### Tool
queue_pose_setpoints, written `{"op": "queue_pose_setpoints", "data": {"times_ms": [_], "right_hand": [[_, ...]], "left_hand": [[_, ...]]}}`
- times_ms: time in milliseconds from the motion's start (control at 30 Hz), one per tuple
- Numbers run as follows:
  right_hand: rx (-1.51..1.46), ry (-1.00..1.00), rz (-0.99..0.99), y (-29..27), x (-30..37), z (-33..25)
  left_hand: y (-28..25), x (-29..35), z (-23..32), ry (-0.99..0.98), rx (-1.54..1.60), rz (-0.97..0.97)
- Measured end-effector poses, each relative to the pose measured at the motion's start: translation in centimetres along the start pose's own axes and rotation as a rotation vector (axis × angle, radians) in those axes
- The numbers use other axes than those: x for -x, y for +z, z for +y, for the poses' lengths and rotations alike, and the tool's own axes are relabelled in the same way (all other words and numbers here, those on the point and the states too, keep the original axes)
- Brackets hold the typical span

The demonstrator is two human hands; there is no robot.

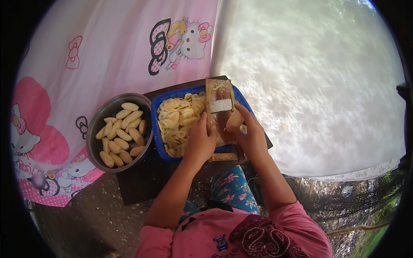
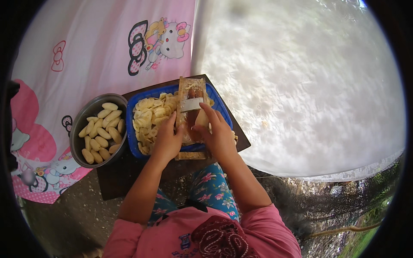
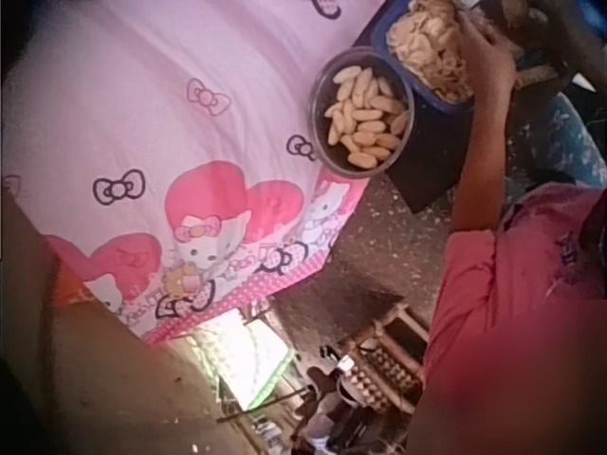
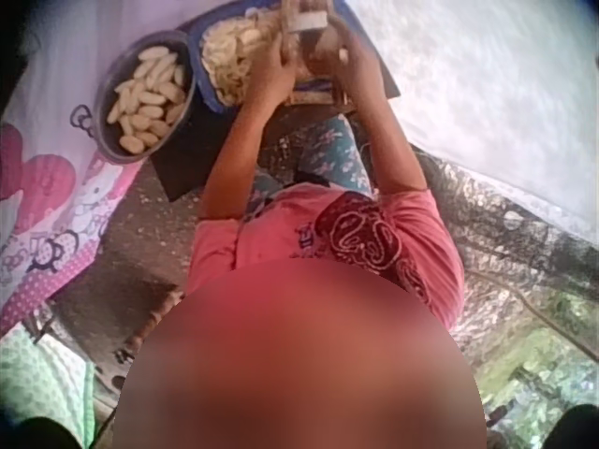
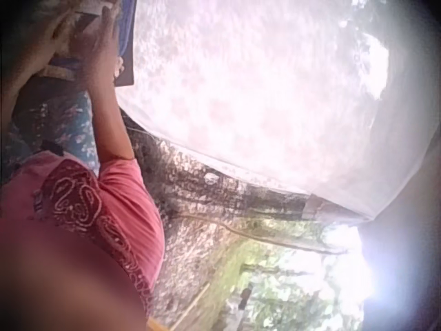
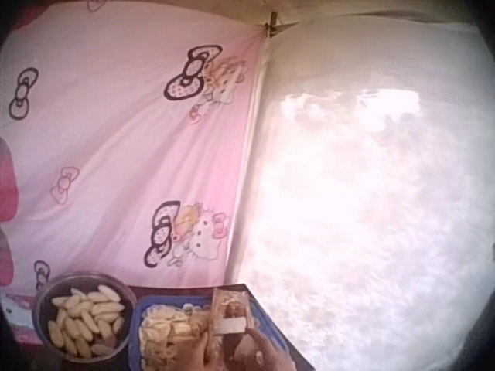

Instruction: The person sits and repeatedly slices peeled, oblong vegetables using a wooden manual slicer. Slices fall into a blue basket while whole vegetables are taken from a metal bowl. The person handles each vegetable one at a time and continues the slicing cycle.

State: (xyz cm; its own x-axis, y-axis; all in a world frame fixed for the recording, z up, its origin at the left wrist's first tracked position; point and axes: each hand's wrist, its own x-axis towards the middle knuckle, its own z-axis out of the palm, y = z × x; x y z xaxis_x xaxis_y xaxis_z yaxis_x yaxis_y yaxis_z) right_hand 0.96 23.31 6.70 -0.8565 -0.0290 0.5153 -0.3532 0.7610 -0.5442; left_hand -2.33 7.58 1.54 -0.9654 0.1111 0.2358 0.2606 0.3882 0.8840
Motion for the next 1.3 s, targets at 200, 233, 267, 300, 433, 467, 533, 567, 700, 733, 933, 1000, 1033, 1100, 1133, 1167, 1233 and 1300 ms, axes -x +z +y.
{"op": "queue_pose_setpoints", "data": {"times_ms": [200, 233, 267, 300, 433, 467, 533, 567, 700, 733, 933, 1000, 1033, 1100, 1133, 1167, 1233, 1300], "right_hand": [[-0.039, 0.054, 0.030, 2.4, -8.8, 3.7], [-0.013, 0.036, 0.042, 2.3, -9.2, 3.9], [0.006, 0.018, 0.041, 1.9, -8.9, 3.8], [0.022, -0.002, 0.033, 1.6, -8.3, 3.5], [0.026, 0.007, -0.082, -1.1, -1.3, 0.1], [0.028, 0.016, -0.091, -1.3, -0.5, -0.1], [0.099, -0.013, -0.070, -0.8, -1.4, 0.2], [0.059, -0.024, -0.018, -0.1, -3.0, 1.0], [0.023, 0.112, 0.013, 2.5, -10.3, 4.9], [0.034, 0.083, 0.023, 2.6, -10.8, 5.1], [0.082, -0.056, -0.087, -0.8, -0.9, 1.0], [0.067, -0.027, -0.139, -1.2, 0.0, 0.3], [0.051, -0.033, -0.070, -0.7, -1.1, 0.4], [-0.021, 0.043, 0.003, 0.6, -6.0, 1.8], [-0.083, 0.170, -0.022, 1.1, -8.4, 2.4], [-0.027, 0.107, -0.010, 1.6, -10.3, 3.0], [-0.006, 0.086, -0.025, 2.0, -11.6, 3.6], [-0.064, 0.085, -0.053, 1.4, -9.3, 3.2]], "left_hand": [[0.3, -0.5, -0.2, -0.028, -0.008, -0.012], [0.5, -0.7, -0.1, 0.025, 0.005, -0.003], [0.3, -0.6, 0.1, 0.034, 0.010, 0.005], [0.1, -0.6, 0.1, 0.025, 0.019, 0.021], [-0.1, -0.5, 0.3, 0.013, -0.035, -0.007], [0.0, -0.5, 0.2, -0.004, -0.024, -0.020], [0.0, -0.6, 0.1, -0.008, 0.011, -0.013], [0.1, -0.6, 0.1, -0.009, 0.021, -0.018], [0.0, -0.4, 0.4, -0.012, 0.014, -0.027], [-0.1, -0.5, 0.6, -0.031, 0.034, -0.037], [-0.2, -0.4, 0.6, -0.018, -0.030, -0.009], [0.0, -0.4, 0.3, -0.006, -0.029, 0.008], [0.0, -0.4, 0.2, -0.021, -0.008, -0.010], [0.2, -0.6, 0.1, -0.010, 0.000, -0.023], [0.1, -0.5, 0.1, 0.005, -0.016, -0.014], [0.0, -0.5, 0.2, 0.001, -0.034, -0.005], [-0.2, -0.5, 0.6, -0.023, -0.012, -0.023], [-0.3, -0.5, 0.8, -0.067, 0.001, -0.039]]}}
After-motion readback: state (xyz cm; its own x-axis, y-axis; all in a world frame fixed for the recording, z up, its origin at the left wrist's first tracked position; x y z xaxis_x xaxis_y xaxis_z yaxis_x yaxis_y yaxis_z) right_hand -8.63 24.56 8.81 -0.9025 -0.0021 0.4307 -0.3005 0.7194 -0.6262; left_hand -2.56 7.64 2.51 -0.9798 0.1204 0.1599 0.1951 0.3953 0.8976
